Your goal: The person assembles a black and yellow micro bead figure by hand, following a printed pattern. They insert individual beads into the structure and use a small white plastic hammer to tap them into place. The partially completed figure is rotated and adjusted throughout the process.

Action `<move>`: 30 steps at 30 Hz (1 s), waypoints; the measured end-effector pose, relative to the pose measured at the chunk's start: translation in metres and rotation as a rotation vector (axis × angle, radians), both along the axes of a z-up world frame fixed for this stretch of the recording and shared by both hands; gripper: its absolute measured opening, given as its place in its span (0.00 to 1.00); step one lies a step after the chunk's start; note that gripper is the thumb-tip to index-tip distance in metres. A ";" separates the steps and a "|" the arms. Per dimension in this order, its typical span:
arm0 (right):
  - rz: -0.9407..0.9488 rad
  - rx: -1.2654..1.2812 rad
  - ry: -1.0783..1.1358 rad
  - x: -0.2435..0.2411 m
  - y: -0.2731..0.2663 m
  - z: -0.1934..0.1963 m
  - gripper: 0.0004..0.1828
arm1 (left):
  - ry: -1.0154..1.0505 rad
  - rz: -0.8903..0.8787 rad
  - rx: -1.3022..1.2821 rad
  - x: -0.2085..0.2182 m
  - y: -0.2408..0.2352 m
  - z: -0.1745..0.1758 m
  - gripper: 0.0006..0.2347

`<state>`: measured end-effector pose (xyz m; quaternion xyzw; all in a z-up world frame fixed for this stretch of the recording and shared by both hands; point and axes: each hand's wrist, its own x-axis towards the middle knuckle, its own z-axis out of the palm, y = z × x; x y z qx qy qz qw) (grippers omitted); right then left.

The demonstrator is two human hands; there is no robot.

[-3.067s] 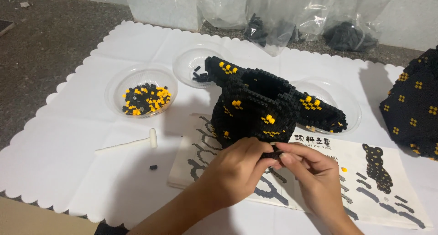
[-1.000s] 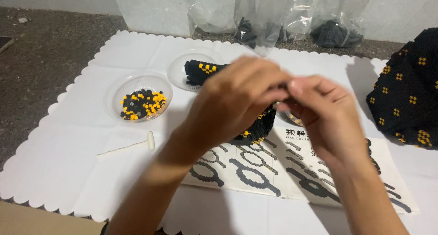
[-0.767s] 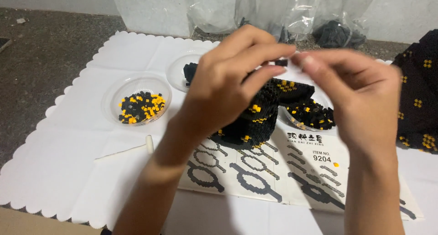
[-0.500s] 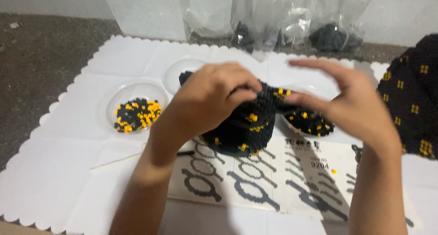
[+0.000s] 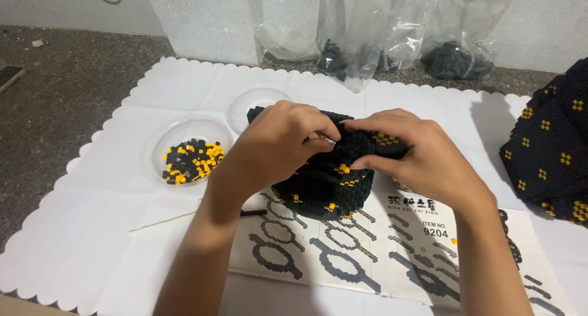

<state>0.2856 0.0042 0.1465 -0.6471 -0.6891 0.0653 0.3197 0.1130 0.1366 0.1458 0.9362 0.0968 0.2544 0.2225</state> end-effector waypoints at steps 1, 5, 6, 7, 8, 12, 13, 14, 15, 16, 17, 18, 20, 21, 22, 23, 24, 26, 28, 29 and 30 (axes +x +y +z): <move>0.002 -0.001 0.000 -0.001 -0.001 0.001 0.28 | 0.000 0.002 -0.001 -0.001 -0.001 0.001 0.05; 0.090 -0.035 0.083 0.001 -0.007 0.007 0.32 | 0.050 -0.092 -0.069 -0.008 -0.007 0.006 0.07; 0.106 -0.091 0.124 0.003 -0.009 0.007 0.35 | 0.109 -0.114 -0.089 -0.010 -0.010 0.008 0.08; 0.109 -0.089 0.122 0.000 -0.011 0.011 0.35 | 0.108 -0.111 -0.087 -0.013 -0.016 0.006 0.08; 0.115 -0.138 0.120 -0.003 -0.013 0.014 0.33 | 0.101 -0.091 -0.031 -0.015 -0.022 0.005 0.06; 0.185 -0.242 0.132 -0.006 -0.019 0.015 0.16 | -0.057 -0.074 -0.031 -0.031 -0.044 -0.005 0.05; 0.188 -0.244 0.136 -0.008 -0.019 0.015 0.16 | -0.053 -0.072 -0.033 -0.034 -0.049 -0.010 0.05; 0.222 -0.248 0.108 -0.010 -0.019 0.016 0.23 | -0.156 -0.070 -0.013 -0.036 -0.053 -0.015 0.04; 0.257 -0.252 0.079 -0.011 -0.019 0.018 0.31 | -0.259 -0.070 0.008 -0.037 -0.058 -0.019 0.03; 0.256 -0.251 0.079 -0.012 -0.020 0.018 0.31 | -0.259 -0.071 0.009 -0.037 -0.061 -0.026 0.03; 0.258 -0.270 0.087 -0.012 -0.020 0.018 0.32 | -0.311 -0.013 0.049 -0.036 -0.063 -0.034 0.03; 0.263 -0.293 0.096 -0.013 -0.021 0.018 0.32 | -0.363 0.047 0.086 -0.036 -0.067 -0.042 0.04; 0.274 -0.298 0.081 -0.013 -0.021 0.017 0.31 | -0.379 0.049 0.078 -0.040 -0.073 -0.039 0.04; 0.285 -0.301 0.064 -0.013 -0.022 0.017 0.31 | -0.396 0.050 0.074 -0.042 -0.076 -0.037 0.04; 0.288 -0.304 0.065 -0.013 -0.022 0.017 0.31 | -0.395 0.054 0.072 -0.044 -0.079 -0.037 0.04; 0.312 -0.308 0.030 -0.014 -0.023 0.017 0.29 | -0.423 0.050 0.045 -0.046 -0.081 -0.037 0.04; 0.334 -0.309 -0.006 -0.014 -0.024 0.017 0.28 | -0.452 0.045 0.021 -0.048 -0.083 -0.037 0.03; 0.353 -0.294 -0.035 -0.014 -0.023 0.016 0.27 | -0.484 0.038 0.001 -0.052 -0.085 -0.032 0.02; 0.370 -0.279 -0.061 -0.015 -0.024 0.016 0.26 | -0.515 0.030 -0.020 -0.055 -0.087 -0.029 0.03; 0.367 -0.294 -0.062 -0.015 -0.024 0.016 0.26 | -0.520 0.031 -0.016 -0.056 -0.087 -0.028 0.03; 0.362 -0.311 -0.061 -0.015 -0.024 0.015 0.26 | -0.523 0.031 -0.014 -0.058 -0.087 -0.028 0.03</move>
